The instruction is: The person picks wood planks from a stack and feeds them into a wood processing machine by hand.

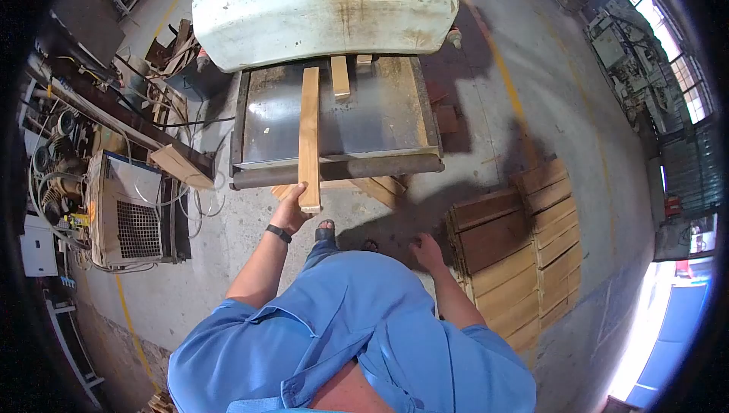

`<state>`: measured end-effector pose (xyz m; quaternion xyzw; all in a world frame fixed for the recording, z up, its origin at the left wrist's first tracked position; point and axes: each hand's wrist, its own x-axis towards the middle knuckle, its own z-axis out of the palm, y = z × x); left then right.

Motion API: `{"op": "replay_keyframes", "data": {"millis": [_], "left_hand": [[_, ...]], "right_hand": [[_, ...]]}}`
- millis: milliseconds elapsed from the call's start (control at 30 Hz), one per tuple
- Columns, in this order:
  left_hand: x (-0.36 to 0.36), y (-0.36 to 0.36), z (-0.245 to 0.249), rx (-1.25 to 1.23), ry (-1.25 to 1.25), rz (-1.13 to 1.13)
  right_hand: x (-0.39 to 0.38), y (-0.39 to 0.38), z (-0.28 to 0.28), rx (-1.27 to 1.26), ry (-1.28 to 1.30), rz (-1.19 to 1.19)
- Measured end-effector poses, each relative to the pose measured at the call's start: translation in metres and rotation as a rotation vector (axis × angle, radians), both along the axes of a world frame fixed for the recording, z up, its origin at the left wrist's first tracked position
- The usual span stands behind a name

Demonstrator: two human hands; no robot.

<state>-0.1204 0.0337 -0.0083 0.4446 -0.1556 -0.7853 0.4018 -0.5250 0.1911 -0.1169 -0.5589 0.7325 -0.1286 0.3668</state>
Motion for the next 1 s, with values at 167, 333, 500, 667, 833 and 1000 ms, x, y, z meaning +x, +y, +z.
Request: {"op": "replay_keyframes", "data": {"millis": [167,333,500,667,833,1000], "left_hand": [[-0.007,0.001,0.018,-0.089,0.105,0.106],[-0.007,0.001,-0.009,-0.376,-1.023,0.236],[-0.011,0.005,-0.008,-0.628,-1.785,0.059],[-0.018,0.011,-0.004,-0.77,-1.87,-0.245],[0.008,0.015,-0.004,-1.024,-1.661,-0.571],[0.014,-0.012,0.004,-1.087,-1.711,-0.671]], "right_hand": [[-0.002,0.0,0.012,0.07,-0.019,-0.009],[-0.012,0.002,0.006,0.048,-0.035,-0.014],[-0.016,0.003,0.005,0.078,-0.033,0.012],[-0.019,0.004,0.004,0.097,-0.013,0.022],[-0.022,0.006,0.011,0.144,-0.036,-0.031],[-0.022,0.004,-0.006,0.223,0.016,0.013]]}}
